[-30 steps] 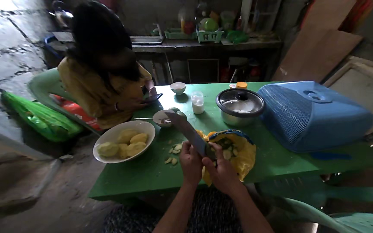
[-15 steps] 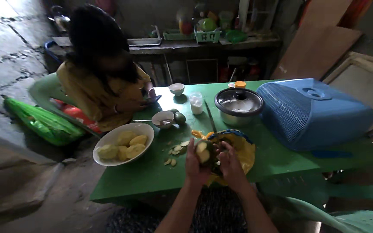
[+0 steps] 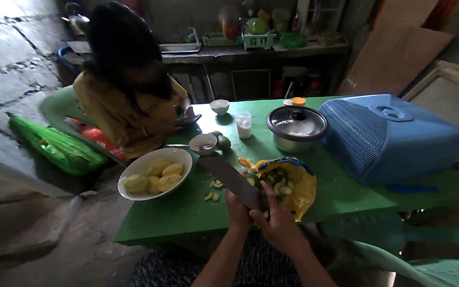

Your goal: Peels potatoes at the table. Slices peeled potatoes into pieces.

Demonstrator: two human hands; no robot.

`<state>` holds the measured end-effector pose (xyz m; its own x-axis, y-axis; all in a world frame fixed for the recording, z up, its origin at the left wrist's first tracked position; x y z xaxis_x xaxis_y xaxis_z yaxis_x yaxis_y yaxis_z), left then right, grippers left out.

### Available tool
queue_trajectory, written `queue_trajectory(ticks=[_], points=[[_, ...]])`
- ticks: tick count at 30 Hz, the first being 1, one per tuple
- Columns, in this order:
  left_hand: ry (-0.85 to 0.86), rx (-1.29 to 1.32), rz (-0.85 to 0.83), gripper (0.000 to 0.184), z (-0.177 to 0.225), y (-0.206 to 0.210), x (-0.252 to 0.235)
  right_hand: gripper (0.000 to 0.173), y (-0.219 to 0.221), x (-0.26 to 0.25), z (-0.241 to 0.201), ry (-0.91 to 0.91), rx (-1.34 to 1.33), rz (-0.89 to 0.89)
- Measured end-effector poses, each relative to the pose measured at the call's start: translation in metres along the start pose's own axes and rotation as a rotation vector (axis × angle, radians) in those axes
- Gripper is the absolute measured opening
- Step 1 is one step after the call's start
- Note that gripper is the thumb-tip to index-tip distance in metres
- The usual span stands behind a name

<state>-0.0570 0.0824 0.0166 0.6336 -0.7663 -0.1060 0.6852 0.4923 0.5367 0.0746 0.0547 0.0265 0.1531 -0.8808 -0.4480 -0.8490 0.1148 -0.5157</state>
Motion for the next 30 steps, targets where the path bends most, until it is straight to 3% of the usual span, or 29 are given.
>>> queue_trajectory(ticks=[2,6,13,19,23,25,27,30], points=[[0.028,-0.022,0.014,0.041,0.002,-0.001,0.001,0.087,0.001,0.0,-0.001,0.009,0.011,0.014],[0.058,-0.051,0.061,0.024,0.005,0.003,0.007,0.076,0.003,-0.009,0.002,0.102,-0.112,-0.007],[0.025,-0.027,-0.037,0.022,-0.002,0.008,0.004,0.081,0.004,-0.014,0.011,0.131,-0.266,-0.073],[0.089,-0.04,-0.183,0.025,0.0,0.02,0.024,0.064,-0.006,-0.028,0.032,0.182,-0.408,0.025],[-0.181,0.079,-0.135,0.032,-0.013,0.026,0.022,0.074,-0.012,-0.027,0.035,0.175,-0.473,0.032],[-0.322,0.108,-0.046,0.046,-0.018,0.026,0.013,0.073,-0.012,-0.025,0.037,0.198,-0.464,0.047],[-0.359,0.106,-0.009,0.053,-0.018,0.022,0.005,0.075,-0.012,-0.021,0.034,0.216,-0.428,0.012],[-0.379,0.143,0.007,0.045,-0.017,0.022,0.002,0.08,-0.009,-0.014,0.019,0.165,-0.321,0.013]])
Point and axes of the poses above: each hand's wrist, its own x-axis away from the middle knuckle, its own y-axis out of the palm, z = x × y, the point moved 9 cm from there along -x, towards the middle knuckle, and after that the axes turned 14 degrees about z, right-handed, at the moved point
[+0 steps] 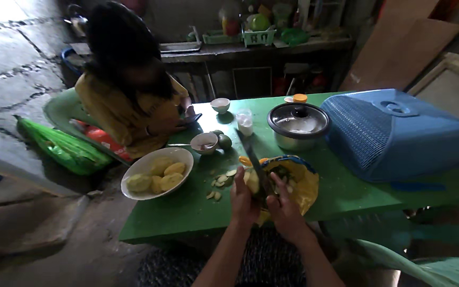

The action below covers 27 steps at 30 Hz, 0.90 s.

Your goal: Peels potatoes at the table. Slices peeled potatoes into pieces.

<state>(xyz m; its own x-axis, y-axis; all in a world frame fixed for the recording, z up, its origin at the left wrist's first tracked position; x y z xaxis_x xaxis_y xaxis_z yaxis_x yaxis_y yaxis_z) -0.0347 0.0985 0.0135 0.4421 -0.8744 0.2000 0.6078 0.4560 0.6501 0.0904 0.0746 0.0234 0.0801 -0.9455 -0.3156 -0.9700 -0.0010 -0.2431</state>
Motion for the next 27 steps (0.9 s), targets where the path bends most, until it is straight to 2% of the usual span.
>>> queue_trajectory(ticks=[3,4,7,14,24,27], points=[[0.066,0.015,0.062,0.021,0.005,-0.005,0.003,0.087,0.008,0.008,-0.011,-0.097,0.117,-0.01],[0.107,-0.013,0.1,0.02,0.007,-0.009,0.004,0.088,0.009,0.01,-0.012,-0.112,0.157,-0.006],[0.222,-0.09,0.174,0.031,0.012,-0.018,0.006,0.089,0.01,0.014,-0.012,-0.094,0.234,-0.025],[0.48,-0.084,0.152,0.039,0.027,-0.017,0.016,0.087,0.011,0.015,-0.013,-0.102,0.218,-0.045],[0.61,-0.138,0.169,0.045,0.036,-0.014,0.022,0.089,0.013,0.015,-0.009,-0.122,0.167,-0.075],[0.625,-0.149,0.142,0.042,0.035,-0.014,0.021,0.083,0.012,0.012,-0.009,-0.101,0.149,-0.062]])
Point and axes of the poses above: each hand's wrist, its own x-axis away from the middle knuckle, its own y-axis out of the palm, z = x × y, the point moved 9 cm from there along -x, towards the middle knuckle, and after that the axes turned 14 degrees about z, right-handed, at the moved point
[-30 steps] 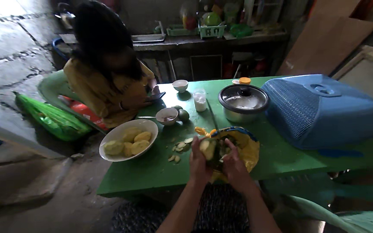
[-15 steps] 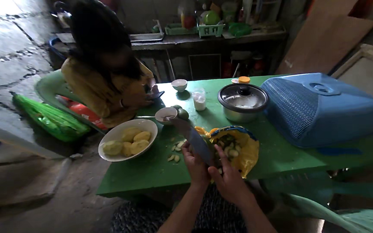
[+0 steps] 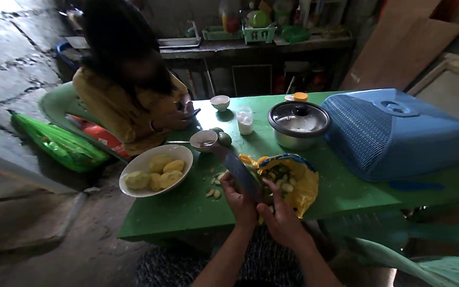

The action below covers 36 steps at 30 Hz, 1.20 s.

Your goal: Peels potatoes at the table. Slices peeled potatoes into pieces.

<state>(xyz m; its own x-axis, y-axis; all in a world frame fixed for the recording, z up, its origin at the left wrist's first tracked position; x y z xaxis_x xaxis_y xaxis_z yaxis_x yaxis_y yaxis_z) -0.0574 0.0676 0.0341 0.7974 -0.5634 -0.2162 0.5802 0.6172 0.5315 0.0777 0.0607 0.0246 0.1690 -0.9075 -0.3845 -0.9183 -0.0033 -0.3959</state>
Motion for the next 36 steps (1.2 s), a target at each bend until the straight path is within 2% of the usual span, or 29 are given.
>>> queue_trajectory(ticks=[4,8,13,16,19,22,24,26,36], points=[[-0.012,-0.01,-0.049,0.035,-0.005,0.001,0.002,0.08,0.001,-0.005,0.005,0.025,-0.029,0.004],[-0.027,-0.007,-0.117,0.028,-0.013,0.002,0.005,0.064,0.002,-0.014,0.012,0.094,-0.113,-0.024],[-0.09,-0.008,-0.154,0.03,-0.025,-0.001,-0.002,0.064,0.006,-0.017,0.018,0.156,-0.131,-0.066],[-0.267,0.034,-0.197,0.025,-0.034,-0.001,-0.004,0.063,0.006,-0.018,0.017,0.156,-0.097,-0.052],[-0.485,0.147,-0.245,0.023,-0.043,0.0,-0.003,0.069,0.006,-0.018,0.015,0.105,-0.03,-0.035],[-0.57,0.206,-0.244,0.029,-0.048,-0.001,-0.003,0.082,0.005,-0.016,0.011,0.058,0.059,0.0],[-0.59,0.196,-0.22,0.03,-0.048,-0.002,-0.002,0.093,0.005,-0.016,0.01,0.02,0.083,0.016],[-0.589,0.175,-0.224,0.03,-0.046,-0.002,-0.001,0.094,0.007,-0.015,0.01,-0.011,0.081,0.002],[-0.562,0.102,-0.23,0.026,-0.049,-0.003,-0.001,0.077,0.01,-0.021,0.016,0.031,-0.003,-0.006]])
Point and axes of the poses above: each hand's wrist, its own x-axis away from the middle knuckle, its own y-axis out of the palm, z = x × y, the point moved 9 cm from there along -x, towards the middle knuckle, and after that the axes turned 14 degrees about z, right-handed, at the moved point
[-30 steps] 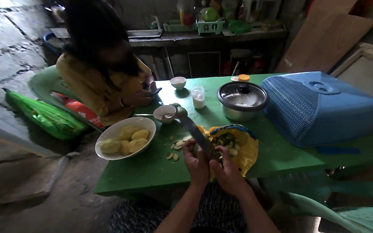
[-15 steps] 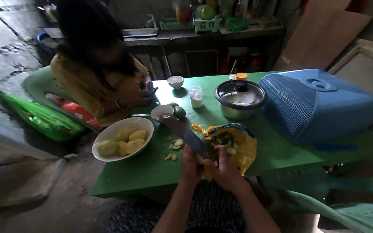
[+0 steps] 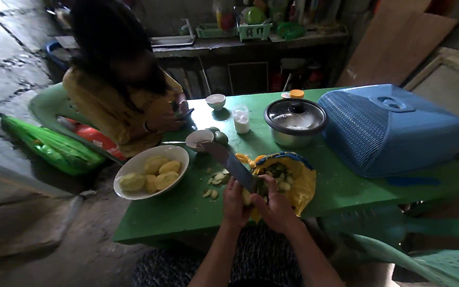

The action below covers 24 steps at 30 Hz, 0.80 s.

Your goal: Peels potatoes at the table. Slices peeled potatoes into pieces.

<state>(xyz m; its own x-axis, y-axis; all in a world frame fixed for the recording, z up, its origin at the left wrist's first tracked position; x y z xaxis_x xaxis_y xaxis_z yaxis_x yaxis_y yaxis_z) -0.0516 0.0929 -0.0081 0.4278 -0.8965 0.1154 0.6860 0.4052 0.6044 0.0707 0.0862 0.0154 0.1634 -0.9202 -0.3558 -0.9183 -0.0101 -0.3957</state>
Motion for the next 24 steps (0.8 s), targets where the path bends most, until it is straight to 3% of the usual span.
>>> queue_trajectory(ticks=[6,10,12,14,18,21,24], points=[[0.043,-0.051,0.029,0.026,0.002,-0.005,-0.004,0.077,0.001,-0.001,-0.002,0.073,0.065,-0.028],[0.346,-0.169,-0.038,0.01,0.02,0.001,0.006,0.061,-0.001,-0.006,0.0,0.147,-0.097,-0.002],[0.409,-0.198,-0.059,0.013,0.021,0.006,0.014,0.051,-0.009,-0.012,0.002,0.205,-0.2,0.037],[0.249,-0.114,-0.047,0.02,0.013,0.012,0.016,0.049,-0.016,-0.017,0.009,0.236,-0.201,0.083],[-0.102,0.028,0.001,0.049,0.0,0.022,0.011,0.066,-0.021,-0.019,0.026,0.283,-0.149,0.108],[-0.181,0.131,0.042,0.043,0.001,0.023,0.001,0.074,-0.019,-0.011,0.021,0.24,-0.134,0.085],[-0.119,0.179,0.101,0.036,0.008,0.02,-0.007,0.077,-0.013,0.002,0.002,0.128,-0.102,0.056]])
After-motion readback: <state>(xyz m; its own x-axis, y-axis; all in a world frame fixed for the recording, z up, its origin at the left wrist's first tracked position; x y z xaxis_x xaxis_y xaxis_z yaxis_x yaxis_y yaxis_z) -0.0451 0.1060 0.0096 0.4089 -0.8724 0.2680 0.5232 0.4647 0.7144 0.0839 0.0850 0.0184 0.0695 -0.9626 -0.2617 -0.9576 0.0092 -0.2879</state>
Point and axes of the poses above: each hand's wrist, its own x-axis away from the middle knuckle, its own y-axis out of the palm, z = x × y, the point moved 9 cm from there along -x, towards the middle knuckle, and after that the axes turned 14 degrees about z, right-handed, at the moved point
